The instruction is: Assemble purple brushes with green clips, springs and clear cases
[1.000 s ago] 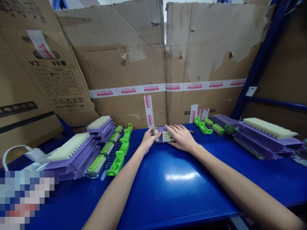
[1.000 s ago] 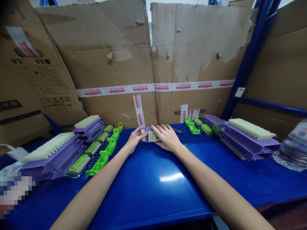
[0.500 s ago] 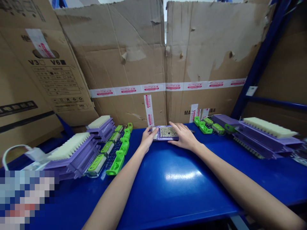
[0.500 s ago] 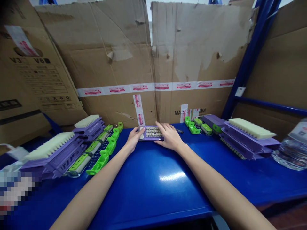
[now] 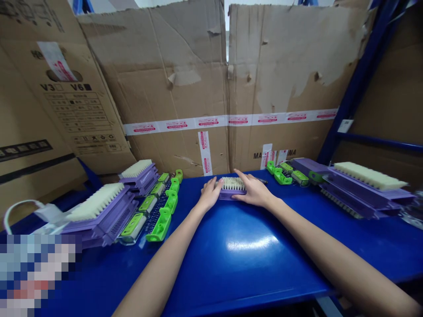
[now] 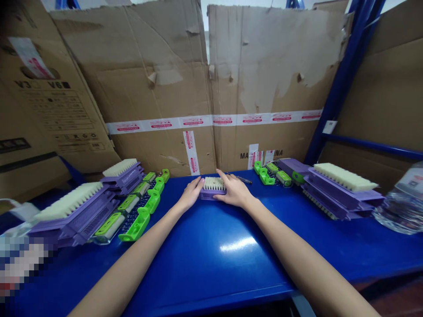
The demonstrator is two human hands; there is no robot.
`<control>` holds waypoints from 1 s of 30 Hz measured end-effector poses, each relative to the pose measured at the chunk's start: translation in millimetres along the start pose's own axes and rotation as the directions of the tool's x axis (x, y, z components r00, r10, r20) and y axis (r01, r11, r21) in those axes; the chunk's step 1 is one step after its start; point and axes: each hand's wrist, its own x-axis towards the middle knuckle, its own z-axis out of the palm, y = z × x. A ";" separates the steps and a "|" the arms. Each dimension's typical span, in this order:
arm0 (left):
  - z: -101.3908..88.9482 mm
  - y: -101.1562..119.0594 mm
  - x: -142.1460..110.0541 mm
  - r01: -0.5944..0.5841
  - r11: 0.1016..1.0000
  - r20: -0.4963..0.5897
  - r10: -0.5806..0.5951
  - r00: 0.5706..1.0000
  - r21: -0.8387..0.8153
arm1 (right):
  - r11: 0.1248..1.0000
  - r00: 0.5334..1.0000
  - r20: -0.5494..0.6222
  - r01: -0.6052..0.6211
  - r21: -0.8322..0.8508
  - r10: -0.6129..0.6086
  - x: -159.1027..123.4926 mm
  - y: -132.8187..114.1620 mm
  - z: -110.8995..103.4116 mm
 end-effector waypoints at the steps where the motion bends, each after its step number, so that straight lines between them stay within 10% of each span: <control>1: 0.4 0.2 -1.1 -0.025 0.999 0.010 0.024 1.000 0.031 | 1.000 1.000 0.009 -0.012 0.001 0.012 -0.2 -0.7 -0.3; 30: -6.5 13.1 -13.3 -0.311 0.728 0.240 0.204 0.949 0.611 | 0.999 0.997 0.062 -0.041 0.022 0.040 1.0 -3.9 -3.3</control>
